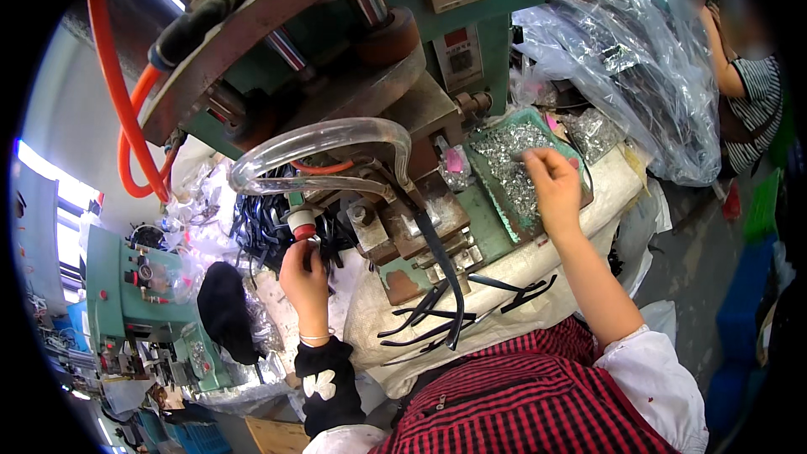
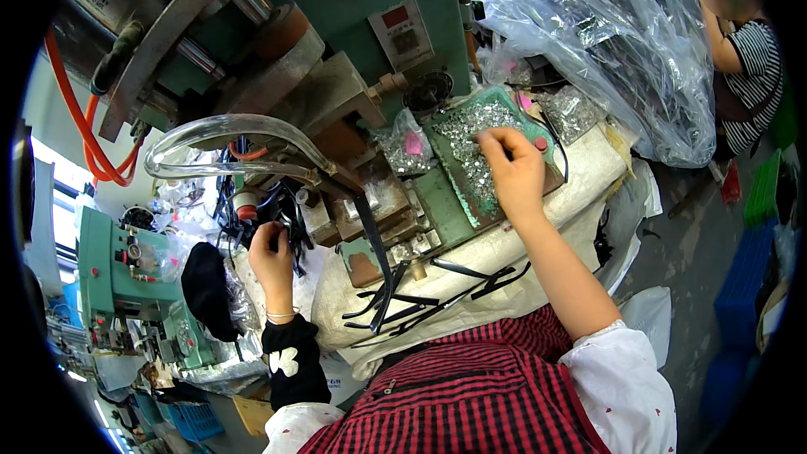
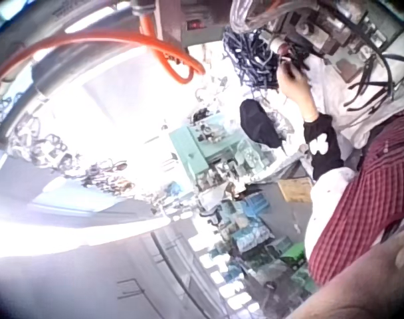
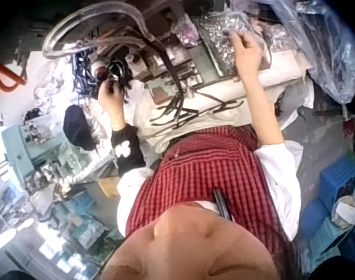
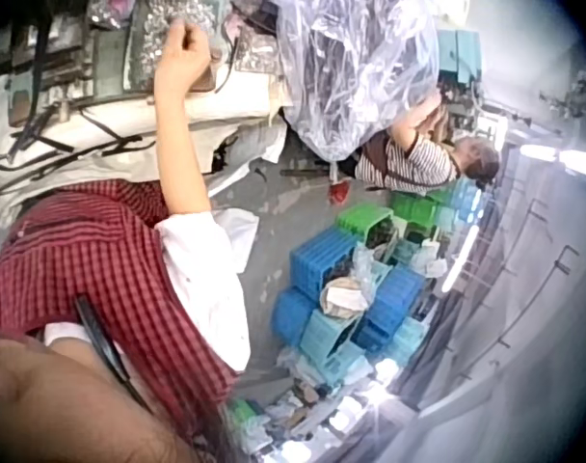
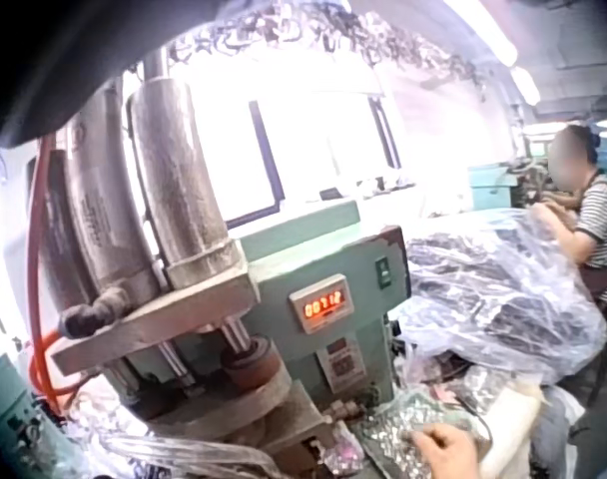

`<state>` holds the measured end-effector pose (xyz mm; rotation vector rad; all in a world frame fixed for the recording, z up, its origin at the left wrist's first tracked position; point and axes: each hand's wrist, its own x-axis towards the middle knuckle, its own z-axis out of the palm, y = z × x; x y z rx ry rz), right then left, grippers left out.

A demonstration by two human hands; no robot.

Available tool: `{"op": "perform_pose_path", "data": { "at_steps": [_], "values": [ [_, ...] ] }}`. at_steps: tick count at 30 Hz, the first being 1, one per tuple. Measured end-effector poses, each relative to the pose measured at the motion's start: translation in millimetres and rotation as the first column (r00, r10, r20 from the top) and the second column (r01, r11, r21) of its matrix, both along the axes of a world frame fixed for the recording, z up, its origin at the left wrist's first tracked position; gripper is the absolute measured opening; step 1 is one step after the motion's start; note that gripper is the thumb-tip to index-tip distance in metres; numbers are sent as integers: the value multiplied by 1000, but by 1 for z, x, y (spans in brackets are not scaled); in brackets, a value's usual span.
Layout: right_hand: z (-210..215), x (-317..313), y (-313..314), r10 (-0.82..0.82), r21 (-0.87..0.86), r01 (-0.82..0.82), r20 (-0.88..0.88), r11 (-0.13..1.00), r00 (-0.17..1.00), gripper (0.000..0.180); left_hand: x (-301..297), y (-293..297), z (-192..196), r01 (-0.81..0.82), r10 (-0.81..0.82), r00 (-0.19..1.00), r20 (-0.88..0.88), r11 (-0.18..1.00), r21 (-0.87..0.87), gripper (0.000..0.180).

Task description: The person repeatedly picks up black cable segments and small metallic components, inserts them into a press machine, and removes the assembled units. The process is continuous and repetitive, with finished pieces accumulating on the work surface.

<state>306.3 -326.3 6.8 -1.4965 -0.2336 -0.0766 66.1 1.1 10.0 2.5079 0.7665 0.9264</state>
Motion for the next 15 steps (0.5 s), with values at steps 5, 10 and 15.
{"op": "perform_pose_path", "data": {
  "at_steps": [5, 10, 15],
  "values": [
    [52, -30, 34, 221, -147, -176, 391, 973, 893, 12, 7, -47, 38, 269, 24, 878, 478, 801, -535, 23],
    [79, -60, 60, 368, -180, -321, 418, 930, 830, 12, 14, -103, 120, 537, -199, 645, 738, 805, -253, 30],
    [85, -76, 75, 368, -24, -376, 279, 926, 887, 12, 48, -104, 149, 459, -333, 636, 696, 888, 5, 26]
  ]
}}
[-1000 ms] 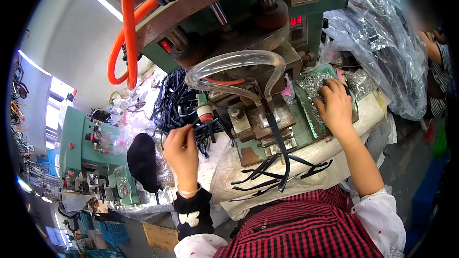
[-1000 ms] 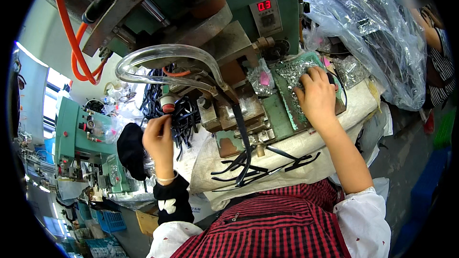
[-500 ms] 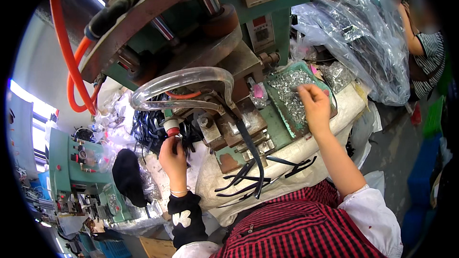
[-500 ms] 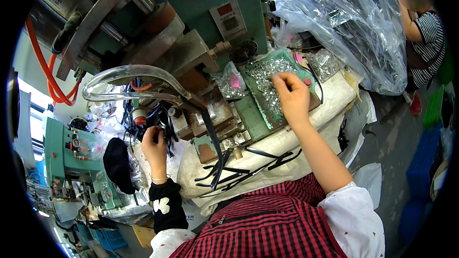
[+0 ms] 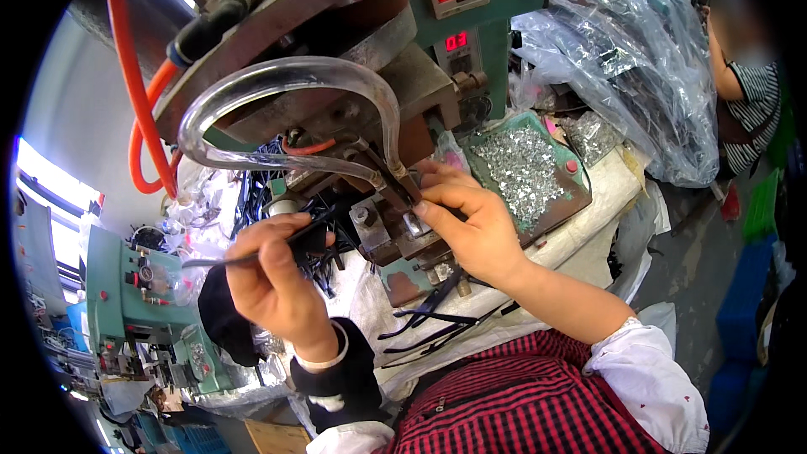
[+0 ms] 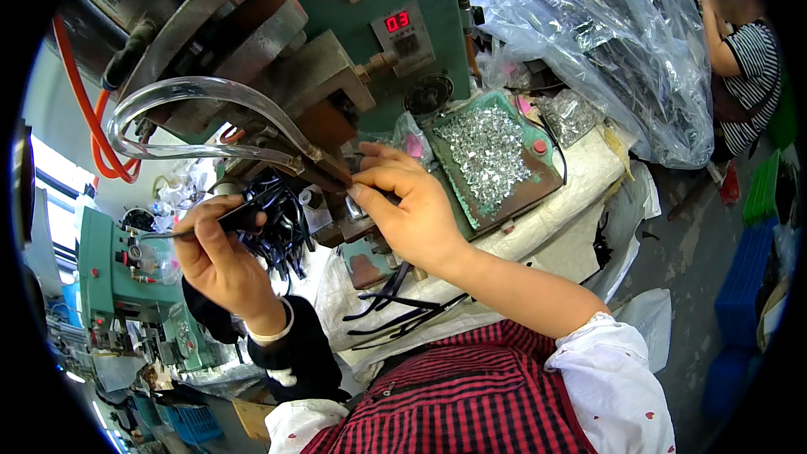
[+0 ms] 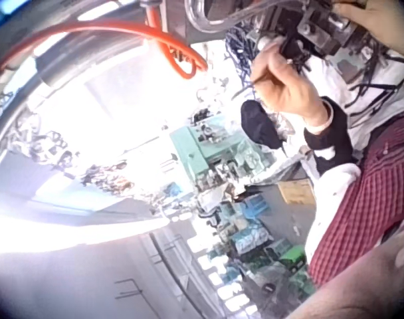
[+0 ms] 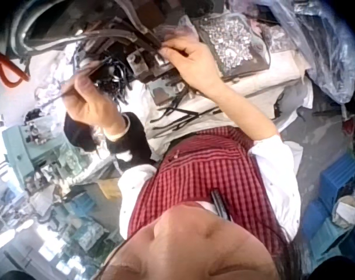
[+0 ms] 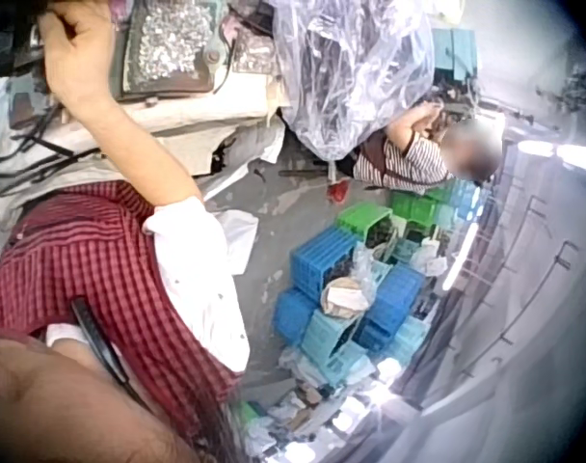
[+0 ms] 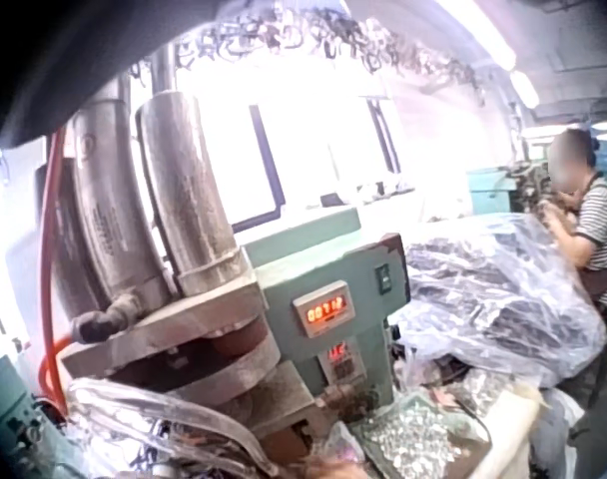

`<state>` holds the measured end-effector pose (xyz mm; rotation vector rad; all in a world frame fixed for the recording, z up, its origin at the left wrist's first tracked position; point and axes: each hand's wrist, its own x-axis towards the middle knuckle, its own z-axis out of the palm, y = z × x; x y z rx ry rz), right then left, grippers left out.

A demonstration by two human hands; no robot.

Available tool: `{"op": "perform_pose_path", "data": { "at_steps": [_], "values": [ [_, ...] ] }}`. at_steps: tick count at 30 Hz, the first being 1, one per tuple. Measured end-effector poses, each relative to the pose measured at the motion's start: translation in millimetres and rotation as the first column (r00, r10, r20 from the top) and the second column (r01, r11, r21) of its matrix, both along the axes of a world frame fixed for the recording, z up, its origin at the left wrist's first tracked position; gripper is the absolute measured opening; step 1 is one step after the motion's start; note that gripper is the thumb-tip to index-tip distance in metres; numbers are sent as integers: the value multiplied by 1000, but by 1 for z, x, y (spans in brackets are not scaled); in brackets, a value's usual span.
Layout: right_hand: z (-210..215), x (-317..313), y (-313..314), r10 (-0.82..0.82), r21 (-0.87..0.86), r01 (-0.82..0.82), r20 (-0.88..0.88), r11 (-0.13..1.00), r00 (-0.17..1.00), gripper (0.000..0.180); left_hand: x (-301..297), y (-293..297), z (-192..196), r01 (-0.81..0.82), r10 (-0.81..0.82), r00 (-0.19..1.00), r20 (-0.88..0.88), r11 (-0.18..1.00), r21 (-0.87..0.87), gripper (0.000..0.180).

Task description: The person repeatedly picks up black cable segments and small metallic components, inserts them into a press machine, and removes the assembled units. The process is continuous and repetitive, with finished pieces accumulating on the work surface.

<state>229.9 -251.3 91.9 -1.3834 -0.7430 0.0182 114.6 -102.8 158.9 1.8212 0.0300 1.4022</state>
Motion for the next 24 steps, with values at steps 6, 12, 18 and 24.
{"op": "perform_pose_path", "data": {
  "at_steps": [6, 12, 18, 24],
  "values": [
    [19, -15, -17, 61, -102, -69, -81, 992, 995, 22, -1, -7, -3, 40, -39, 999, 24, 999, -28, 15],
    [-22, 42, -62, -263, -472, 579, 578, 665, 773, 29, -2, -39, -34, 139, -67, 987, -148, 817, 560, 16],
    [-71, 77, -94, -299, -466, 618, 589, 633, 751, 16, 10, -47, -52, 134, -27, 987, -158, 680, 721, 27],
    [-79, 78, -83, -270, -399, 618, 646, 678, 714, 14, 15, -44, -51, 122, -24, 989, -144, 677, 726, 28]
  ]
}}
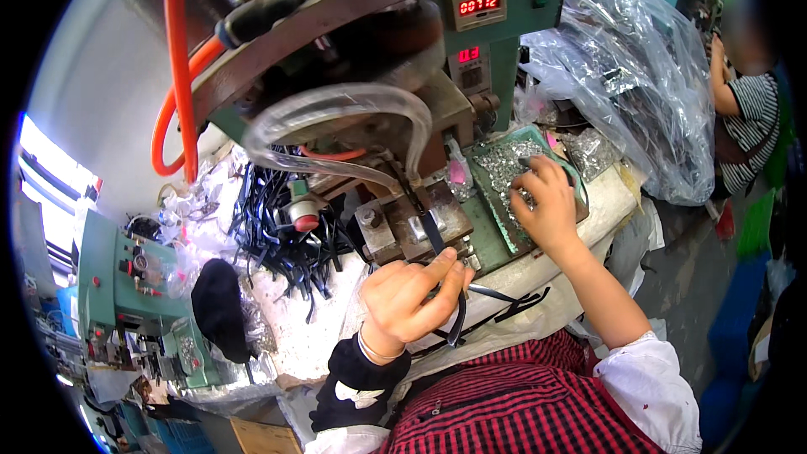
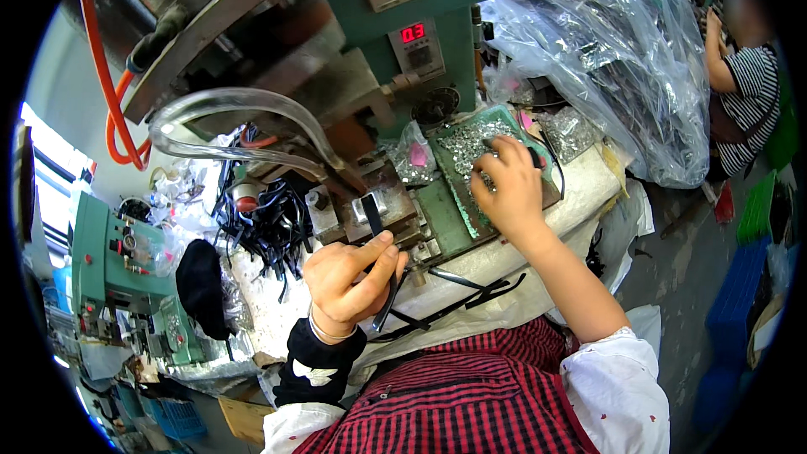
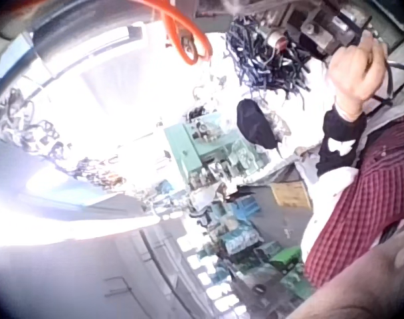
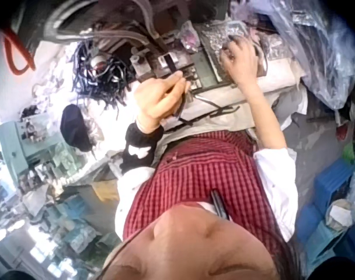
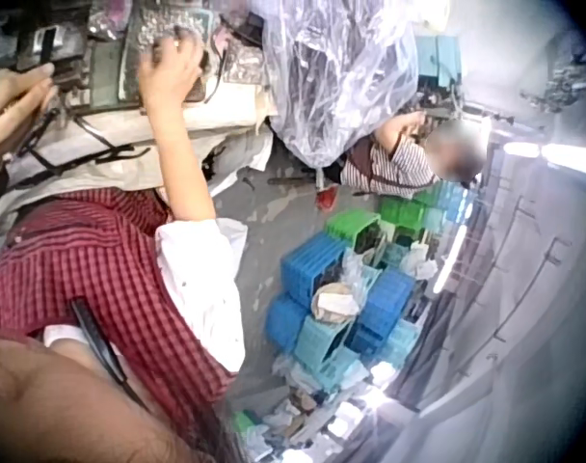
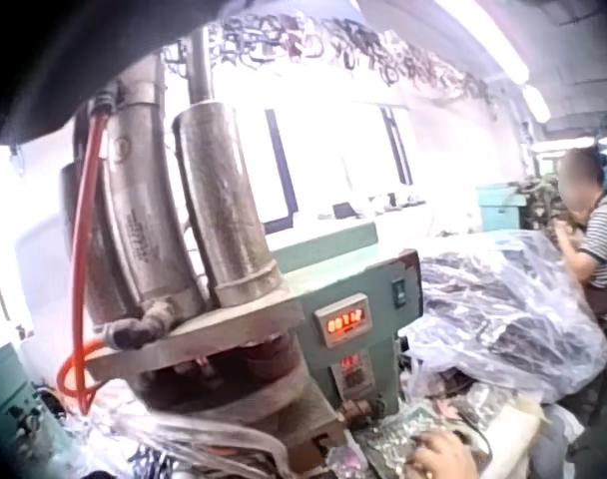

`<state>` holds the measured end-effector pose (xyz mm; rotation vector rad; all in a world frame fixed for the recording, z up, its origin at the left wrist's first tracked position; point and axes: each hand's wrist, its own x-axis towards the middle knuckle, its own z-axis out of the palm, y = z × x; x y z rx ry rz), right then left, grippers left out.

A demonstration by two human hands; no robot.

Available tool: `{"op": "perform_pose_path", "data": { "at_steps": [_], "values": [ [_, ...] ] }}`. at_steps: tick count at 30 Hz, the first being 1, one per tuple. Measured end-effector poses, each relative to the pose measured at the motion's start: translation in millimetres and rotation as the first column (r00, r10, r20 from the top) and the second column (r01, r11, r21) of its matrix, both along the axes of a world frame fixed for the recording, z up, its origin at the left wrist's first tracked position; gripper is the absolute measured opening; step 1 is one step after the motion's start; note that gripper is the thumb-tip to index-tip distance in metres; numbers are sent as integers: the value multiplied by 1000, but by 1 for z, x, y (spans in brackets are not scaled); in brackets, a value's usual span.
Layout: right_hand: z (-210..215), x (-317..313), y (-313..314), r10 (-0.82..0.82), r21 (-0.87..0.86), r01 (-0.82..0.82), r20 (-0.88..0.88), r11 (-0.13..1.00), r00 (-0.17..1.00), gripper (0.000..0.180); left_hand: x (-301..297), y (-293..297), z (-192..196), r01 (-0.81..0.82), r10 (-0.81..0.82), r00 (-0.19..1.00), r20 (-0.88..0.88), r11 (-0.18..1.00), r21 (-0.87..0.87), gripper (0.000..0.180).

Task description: The person repeatedly picks up black cable segments and small metallic components, inserts them into a press machine, and removes the assembled units. The process is continuous and repetitive, with finished pieces accumulating on the work surface.

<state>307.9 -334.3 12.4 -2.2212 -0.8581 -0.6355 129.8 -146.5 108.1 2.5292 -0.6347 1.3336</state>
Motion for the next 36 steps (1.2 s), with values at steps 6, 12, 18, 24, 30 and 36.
{"op": "perform_pose_path", "data": {
  "at_steps": [6, 12, 18, 24, 30, 36],
  "values": [
    [12, 15, 16, 220, -302, -202, 26, 932, 975, 27, -13, -11, -10, -56, 51, 998, -31, 982, -183, 28],
    [0, 14, -3, 202, 453, 47, -486, 890, 850, 9, -106, 25, -6, -609, 610, 793, -14, 793, 18, 26],
    [4, -5, -2, 371, 611, 45, -536, 790, 759, 11, -84, 85, 24, -692, 692, 706, -154, 627, -357, 10],
    [32, -20, 13, 257, 402, -92, -379, 911, 889, 14, -46, 135, -89, -896, 811, 289, -509, 416, 155, 17],
    [0, -32, -43, 184, 478, 118, -539, 870, 822, 12, -74, 133, -114, -920, 685, 281, -672, 391, 14, 12],
    [71, -60, 5, 419, 481, -205, -392, 852, 819, 15, -91, 103, -76, -674, 252, 736, -629, 367, -641, 10]
  ]
}}
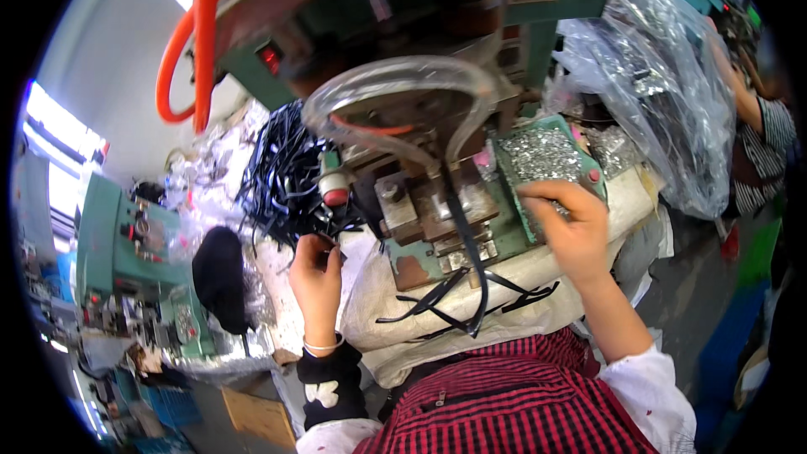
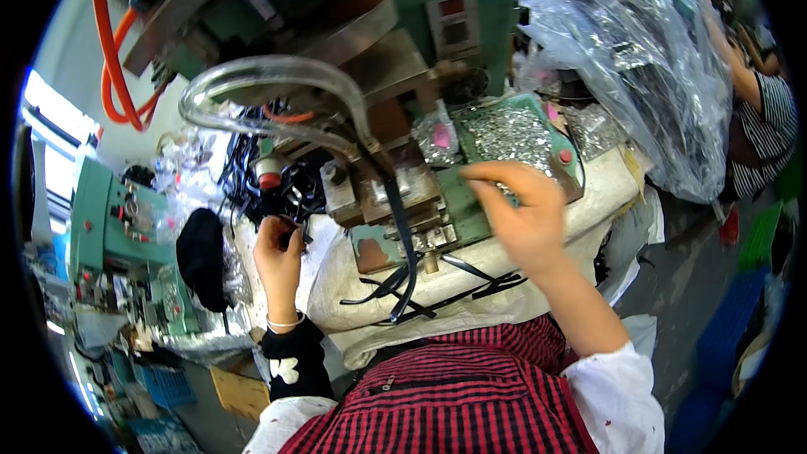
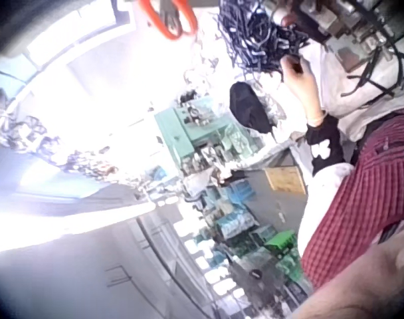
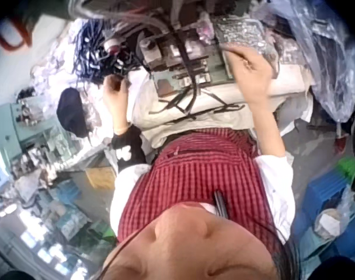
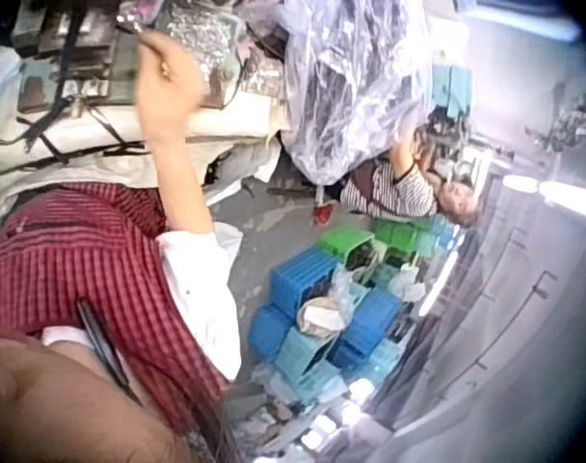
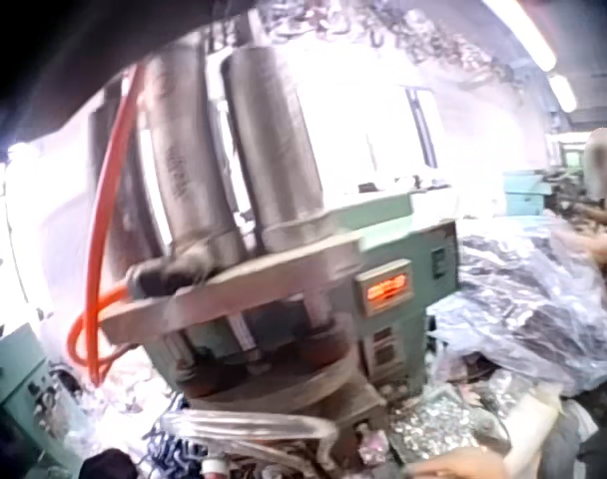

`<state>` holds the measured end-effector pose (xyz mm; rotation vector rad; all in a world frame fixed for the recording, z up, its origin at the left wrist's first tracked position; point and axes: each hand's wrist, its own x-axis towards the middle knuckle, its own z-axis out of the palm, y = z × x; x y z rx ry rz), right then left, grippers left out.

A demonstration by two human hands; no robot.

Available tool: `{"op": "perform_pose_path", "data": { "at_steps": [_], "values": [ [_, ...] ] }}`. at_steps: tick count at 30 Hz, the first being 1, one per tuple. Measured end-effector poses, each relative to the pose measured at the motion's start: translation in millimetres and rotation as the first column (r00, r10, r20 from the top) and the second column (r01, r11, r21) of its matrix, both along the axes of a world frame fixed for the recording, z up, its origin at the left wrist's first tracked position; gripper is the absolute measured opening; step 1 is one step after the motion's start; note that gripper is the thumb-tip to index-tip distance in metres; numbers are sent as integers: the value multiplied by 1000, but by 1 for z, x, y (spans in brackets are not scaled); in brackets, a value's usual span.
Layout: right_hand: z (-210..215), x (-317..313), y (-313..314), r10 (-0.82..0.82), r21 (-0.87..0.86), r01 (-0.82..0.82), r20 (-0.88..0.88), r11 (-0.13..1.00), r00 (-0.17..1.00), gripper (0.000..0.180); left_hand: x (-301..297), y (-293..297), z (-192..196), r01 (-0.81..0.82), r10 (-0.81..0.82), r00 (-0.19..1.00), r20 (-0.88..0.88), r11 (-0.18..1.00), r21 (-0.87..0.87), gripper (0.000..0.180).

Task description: The person repeatedly picks up black cable segments and small metallic components, inserts them into a press machine, and removes the assembled units. The process is continuous and repetitive, with finished pieces accumulating on the work surface.

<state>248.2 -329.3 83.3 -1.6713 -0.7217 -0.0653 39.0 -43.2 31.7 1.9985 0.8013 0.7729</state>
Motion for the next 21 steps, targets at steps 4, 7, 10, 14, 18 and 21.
{"op": "perform_pose_path", "data": {
  "at_steps": [4, 7, 10, 14, 18, 21],
  "values": [
    [7, -4, 62, 80, 204, -79, 3, 976, 997, 21, 22, -21, 21, 75, -6, 976, 218, 948, -310, 15],
    [0, -19, 76, 98, 304, -37, -189, 952, 977, 28, 21, -39, 31, 121, -51, 935, 350, 976, -180, 24],
    [1, -22, 76, 194, 423, -44, -319, 905, 928, 29, 25, -63, 61, 153, -123, 871, 475, 988, -25, 12],
    [16, -30, 79, 321, 502, -91, -394, 860, 861, 33, 27, -88, 94, 195, -279, 686, 672, 960, 200, 8],
    [32, -47, 64, 285, 409, -106, -407, 907, 868, 45, 20, -90, 103, 194, -547, 747, 377, 722, 664, 21],
    [29, -32, 40, 158, 111, -147, -100, 983, 982, 42, 42, -100, 100, 316, -647, 741, 179, 572, 757, 28]
  ]
}}
